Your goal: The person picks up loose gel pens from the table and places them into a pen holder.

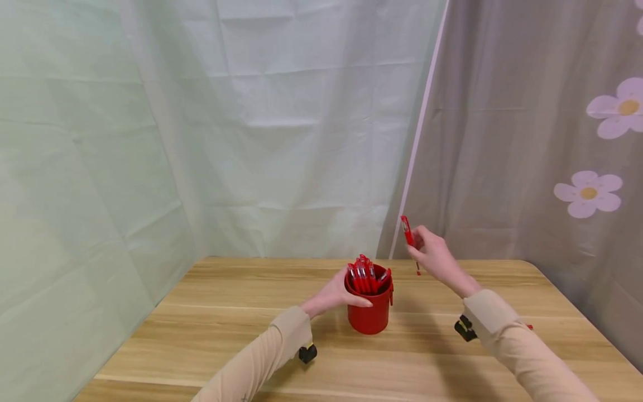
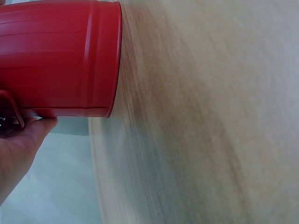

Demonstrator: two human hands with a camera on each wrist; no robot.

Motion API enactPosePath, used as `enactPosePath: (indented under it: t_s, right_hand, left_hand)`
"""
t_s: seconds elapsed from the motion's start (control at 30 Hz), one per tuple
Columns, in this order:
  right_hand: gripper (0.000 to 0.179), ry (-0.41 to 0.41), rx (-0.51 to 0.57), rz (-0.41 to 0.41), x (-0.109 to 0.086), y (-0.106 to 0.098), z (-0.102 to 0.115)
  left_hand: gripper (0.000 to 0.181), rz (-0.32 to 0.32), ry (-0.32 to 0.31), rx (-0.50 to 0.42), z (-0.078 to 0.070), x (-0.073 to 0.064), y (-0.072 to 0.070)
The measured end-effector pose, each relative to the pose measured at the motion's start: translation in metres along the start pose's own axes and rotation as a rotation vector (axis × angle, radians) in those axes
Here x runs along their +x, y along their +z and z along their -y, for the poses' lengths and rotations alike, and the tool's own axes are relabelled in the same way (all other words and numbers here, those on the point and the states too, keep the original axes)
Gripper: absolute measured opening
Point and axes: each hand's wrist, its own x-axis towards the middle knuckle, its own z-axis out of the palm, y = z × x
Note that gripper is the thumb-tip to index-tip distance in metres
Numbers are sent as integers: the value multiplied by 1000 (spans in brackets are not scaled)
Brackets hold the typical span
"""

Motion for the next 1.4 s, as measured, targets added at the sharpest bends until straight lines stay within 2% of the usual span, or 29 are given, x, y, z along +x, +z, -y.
enactPosePath:
  t_s: [0.47,0.57,0.73,0.8,1.07,1.23,1.4]
  right_hand:
    - [19,27,100,-23,5,3,20]
    - [20,36,118,-36,6,5,24]
    - [23,40,180,-42,6,6,28]
    - [26,42,215,-40,6,6,29]
    - [36,59,267,-50,7,6,32]
    - [43,70,297,-39,7,6,31]
    - [39,85,315,-3,6,9,35]
  left_hand:
    - [72,-3,-17,-3,-1,0,1]
    - [71,7,-11,-25,-9,-4,0]
    - [72,15,3,-34,-7,-3,1]
    - [72,9,-4,-30,1,1,2]
    - [73,7,-16,-8,0,0,1]
    - [72,12,-15,-26,0,0,0]
    - [71,14,0,-28,0,0,1]
